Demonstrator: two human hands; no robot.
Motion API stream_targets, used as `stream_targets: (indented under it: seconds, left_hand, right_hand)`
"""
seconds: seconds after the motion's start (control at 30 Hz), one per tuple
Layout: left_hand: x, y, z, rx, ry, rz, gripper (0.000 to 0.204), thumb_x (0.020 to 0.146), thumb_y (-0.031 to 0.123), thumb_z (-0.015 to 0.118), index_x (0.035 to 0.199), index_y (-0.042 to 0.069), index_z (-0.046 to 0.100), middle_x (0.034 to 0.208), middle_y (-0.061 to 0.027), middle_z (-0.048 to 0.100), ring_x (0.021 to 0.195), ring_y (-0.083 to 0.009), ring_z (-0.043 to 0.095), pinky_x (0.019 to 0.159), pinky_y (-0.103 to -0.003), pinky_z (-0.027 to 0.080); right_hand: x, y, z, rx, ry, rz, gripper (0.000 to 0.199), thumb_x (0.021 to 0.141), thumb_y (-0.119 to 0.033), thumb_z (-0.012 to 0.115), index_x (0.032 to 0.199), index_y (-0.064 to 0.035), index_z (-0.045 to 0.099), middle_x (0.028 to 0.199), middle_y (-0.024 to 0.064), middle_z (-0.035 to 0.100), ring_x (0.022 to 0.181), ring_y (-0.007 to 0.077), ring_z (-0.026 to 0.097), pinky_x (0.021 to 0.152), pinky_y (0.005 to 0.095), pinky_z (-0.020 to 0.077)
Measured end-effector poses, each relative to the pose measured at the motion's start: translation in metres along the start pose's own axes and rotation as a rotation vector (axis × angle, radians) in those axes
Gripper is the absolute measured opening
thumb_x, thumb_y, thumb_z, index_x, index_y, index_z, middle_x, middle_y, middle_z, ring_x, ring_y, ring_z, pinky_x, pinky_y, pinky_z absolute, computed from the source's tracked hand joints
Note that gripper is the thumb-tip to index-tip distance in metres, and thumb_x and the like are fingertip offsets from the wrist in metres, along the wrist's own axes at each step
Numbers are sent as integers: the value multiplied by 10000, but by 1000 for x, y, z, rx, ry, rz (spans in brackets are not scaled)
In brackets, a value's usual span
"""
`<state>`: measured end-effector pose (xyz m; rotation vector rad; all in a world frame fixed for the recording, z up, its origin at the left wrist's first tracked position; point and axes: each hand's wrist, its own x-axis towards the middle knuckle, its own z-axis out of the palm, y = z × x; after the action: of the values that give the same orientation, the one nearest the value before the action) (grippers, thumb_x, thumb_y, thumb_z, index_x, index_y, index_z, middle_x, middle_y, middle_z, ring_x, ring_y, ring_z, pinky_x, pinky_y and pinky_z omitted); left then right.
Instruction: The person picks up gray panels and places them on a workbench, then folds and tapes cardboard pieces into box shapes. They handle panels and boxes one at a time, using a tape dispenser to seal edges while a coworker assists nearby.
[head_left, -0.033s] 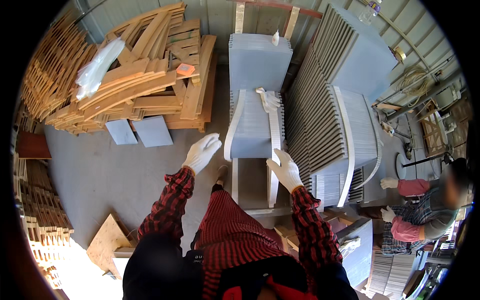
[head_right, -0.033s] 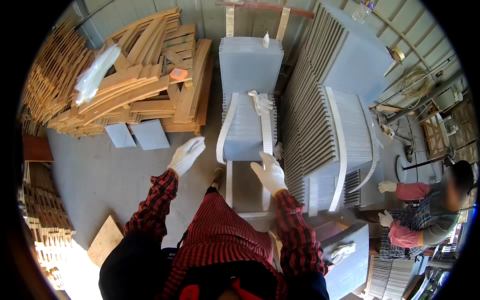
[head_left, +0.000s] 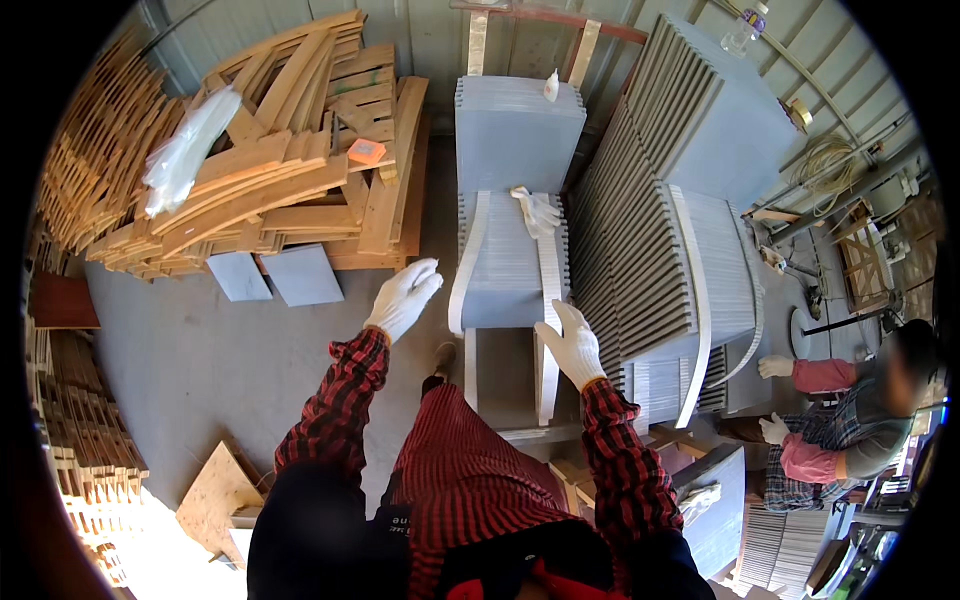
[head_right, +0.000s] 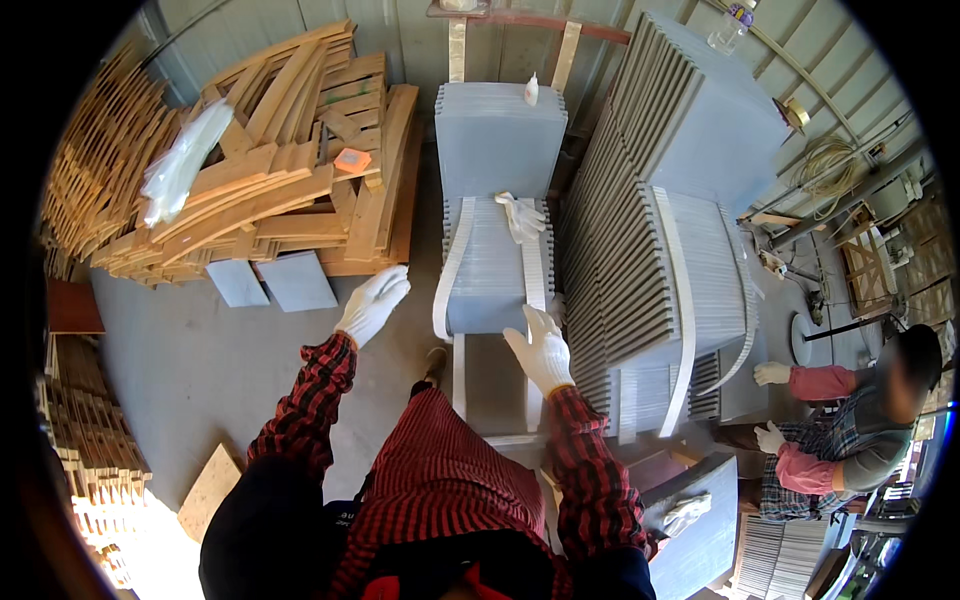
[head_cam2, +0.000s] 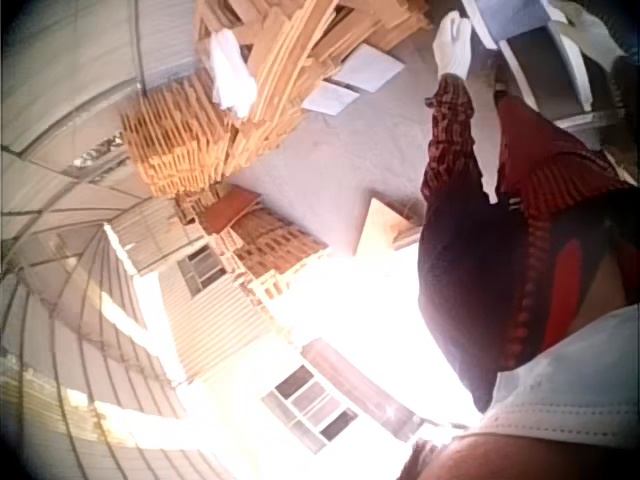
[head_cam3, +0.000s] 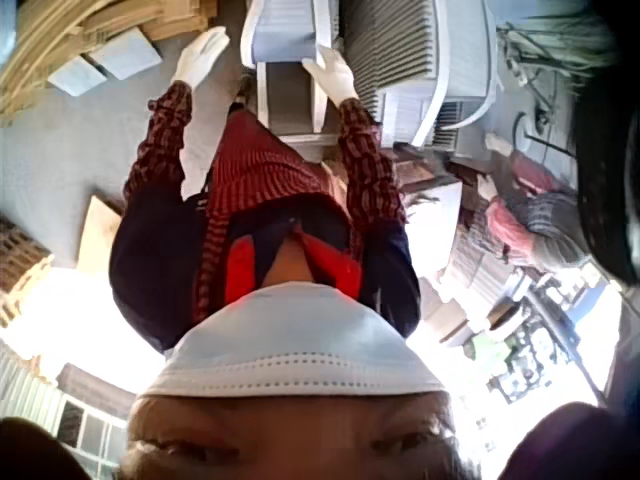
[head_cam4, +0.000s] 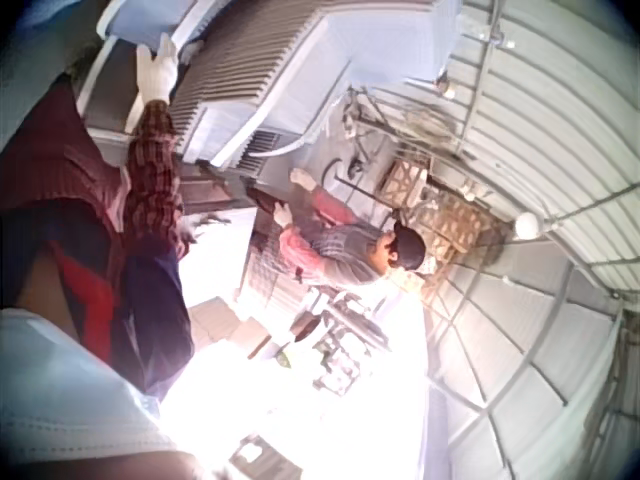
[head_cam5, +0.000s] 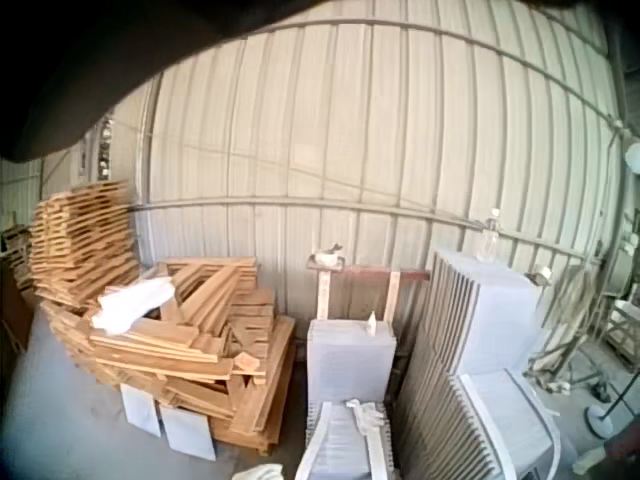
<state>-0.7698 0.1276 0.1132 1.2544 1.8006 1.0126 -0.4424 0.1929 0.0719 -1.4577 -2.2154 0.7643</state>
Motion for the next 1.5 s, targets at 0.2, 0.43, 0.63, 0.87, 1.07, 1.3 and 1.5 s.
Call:
stream_targets:
  seconds: [0.2, 0.43, 0.63, 0.87, 1.07, 1.3, 1.5]
  left_hand:
    - [251, 51, -27, 317, 28, 398, 463, 988, 415, 589, 1317, 90, 596, 1399, -140, 579, 1267, -336, 559, 1050, -392, 454]
    - [459, 65, -3, 921, 103, 606, 536, 1014, 478, 470, 1435, 148, 514, 1536, -88, 447, 1408, -288, 377, 1152, -552, 269]
    - [503, 56, 26, 971, 40, 661, 581, 1039, 474, 406, 1512, 138, 423, 1599, -122, 357, 1458, -332, 319, 1167, -598, 209]
    - [501, 62, 19, 1017, 35, 661, 554, 1021, 454, 447, 1473, 135, 464, 1566, -123, 393, 1420, -329, 351, 1131, -598, 252]
    - [501, 62, 16, 1055, 8, 614, 570, 1043, 470, 409, 1517, 155, 436, 1604, -127, 363, 1463, -355, 326, 1139, -612, 224]
    - [496, 66, 19, 1049, 45, 673, 549, 1027, 468, 433, 1469, 146, 477, 1541, -123, 426, 1387, -346, 387, 1106, -595, 263]
    - [512, 55, 26, 1022, 98, 779, 524, 1010, 489, 442, 1422, 169, 491, 1486, -74, 438, 1360, -286, 385, 1093, -583, 276]
  right_hand:
    - [165, -56, 9, -108, -37, 175, 757, 859, -423, 686, 1464, -41, 439, 1446, 229, 474, 1339, 404, 449, 1085, 464, 412]
    - [348, -105, 12, -256, 149, 25, 761, 841, -326, 711, 1443, 34, 415, 1462, 240, 441, 1398, 415, 378, 1152, 453, 349]
    - [443, -81, 12, -455, 199, -33, 913, 787, -306, 787, 1502, 14, 318, 1513, 220, 375, 1433, 419, 326, 1183, 513, 290]
    - [435, -63, 21, -524, 181, -81, 820, 824, -216, 741, 1506, -7, 335, 1517, 197, 387, 1444, 400, 327, 1188, 526, 286]
    - [396, -63, 1, -661, 207, -215, 277, 796, -134, 684, 1055, -55, 628, 1020, 104, 626, 1006, 317, 610, 912, 463, 485]
    - [339, -7, 30, -924, -294, -246, 176, 880, -189, 643, 1019, -81, 640, 949, 93, 648, 853, 244, 666, 634, 389, 552]
    - [367, -29, 11, -874, -356, -205, 127, 828, -190, 682, 874, -84, 734, 803, 69, 725, 749, 253, 727, 556, 407, 556]
